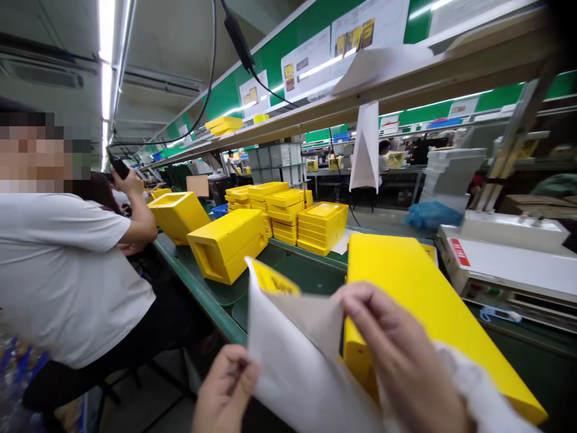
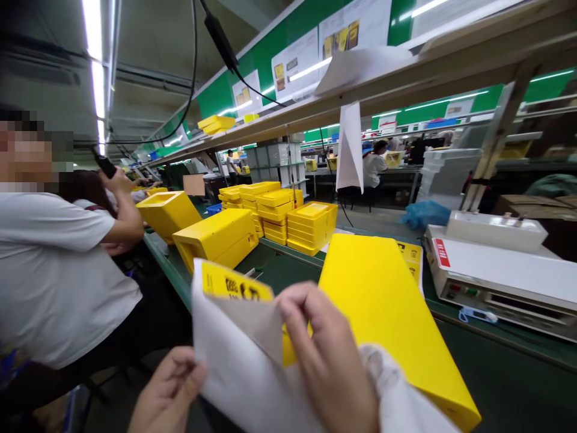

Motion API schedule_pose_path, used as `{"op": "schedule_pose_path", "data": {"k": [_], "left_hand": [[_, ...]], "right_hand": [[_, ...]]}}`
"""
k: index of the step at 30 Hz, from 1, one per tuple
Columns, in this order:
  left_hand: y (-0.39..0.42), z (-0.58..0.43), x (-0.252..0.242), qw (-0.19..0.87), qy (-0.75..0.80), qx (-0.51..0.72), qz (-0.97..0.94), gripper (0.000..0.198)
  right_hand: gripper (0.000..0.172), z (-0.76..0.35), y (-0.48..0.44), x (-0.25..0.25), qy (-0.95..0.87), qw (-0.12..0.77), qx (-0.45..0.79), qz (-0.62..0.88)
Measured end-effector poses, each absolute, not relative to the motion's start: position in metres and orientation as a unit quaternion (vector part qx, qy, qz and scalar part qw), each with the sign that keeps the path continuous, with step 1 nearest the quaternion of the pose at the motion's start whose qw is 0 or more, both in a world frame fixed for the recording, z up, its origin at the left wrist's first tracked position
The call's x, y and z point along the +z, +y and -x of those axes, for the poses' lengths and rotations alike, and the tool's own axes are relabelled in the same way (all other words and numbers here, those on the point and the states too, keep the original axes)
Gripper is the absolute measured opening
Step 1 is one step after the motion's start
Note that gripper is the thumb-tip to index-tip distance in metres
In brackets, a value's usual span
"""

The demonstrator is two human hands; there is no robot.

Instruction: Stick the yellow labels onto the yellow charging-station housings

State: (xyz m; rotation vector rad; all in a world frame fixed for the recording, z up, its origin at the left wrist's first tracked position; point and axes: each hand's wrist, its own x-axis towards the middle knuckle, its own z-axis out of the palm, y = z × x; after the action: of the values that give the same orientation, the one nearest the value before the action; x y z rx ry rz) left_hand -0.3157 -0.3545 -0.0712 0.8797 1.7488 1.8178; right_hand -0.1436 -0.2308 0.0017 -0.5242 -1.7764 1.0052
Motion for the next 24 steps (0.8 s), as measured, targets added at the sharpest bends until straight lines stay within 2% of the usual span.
{"op": "schedule_pose_path", "data": {"k": [4,7,11,13,15,17,20,21,22,24], "left_hand": [[-0.334,0.392,-0.086,0.196,0.688,0.629,-0.306,0.035],[-0.297,0.430,-0.112,0.181,0.753,0.548,-0.316,0.035],[-0.253,0.440,-0.151,0.183,0.800,0.483,-0.305,0.033],[-0.241,0.430,-0.151,0.170,0.807,0.473,-0.311,0.037],[-0.238,0.410,-0.128,0.162,0.793,0.479,-0.340,0.045],[-0.242,0.379,-0.087,0.223,0.737,0.501,-0.396,0.048],[-0.250,0.323,-0.016,0.517,0.513,0.552,-0.405,0.064],[-0.250,0.306,0.003,0.572,0.453,0.549,-0.408,0.065],[-0.249,0.291,0.018,0.603,0.416,0.546,-0.406,0.064],[-0.241,0.271,0.032,0.618,0.392,0.555,-0.396,0.046]], "right_hand": [[0.016,0.132,-0.164,0.079,-0.678,0.587,0.362,0.254],[0.012,0.118,-0.111,0.125,-0.668,0.642,0.255,0.278],[0.010,0.094,-0.079,0.140,-0.737,0.584,0.056,0.334],[0.009,0.084,-0.079,0.132,-0.765,0.546,0.051,0.338],[0.009,0.077,-0.086,0.123,-0.787,0.531,0.092,0.301],[0.007,0.072,-0.102,0.114,-0.808,0.531,0.124,0.223],[0.008,0.064,-0.135,0.099,-0.842,0.516,0.101,0.118],[0.011,0.060,-0.147,0.093,-0.854,0.505,0.081,0.094],[0.015,0.055,-0.157,0.086,-0.864,0.493,0.067,0.078],[0.023,0.043,-0.172,0.070,-0.882,0.463,0.059,0.054]]}}
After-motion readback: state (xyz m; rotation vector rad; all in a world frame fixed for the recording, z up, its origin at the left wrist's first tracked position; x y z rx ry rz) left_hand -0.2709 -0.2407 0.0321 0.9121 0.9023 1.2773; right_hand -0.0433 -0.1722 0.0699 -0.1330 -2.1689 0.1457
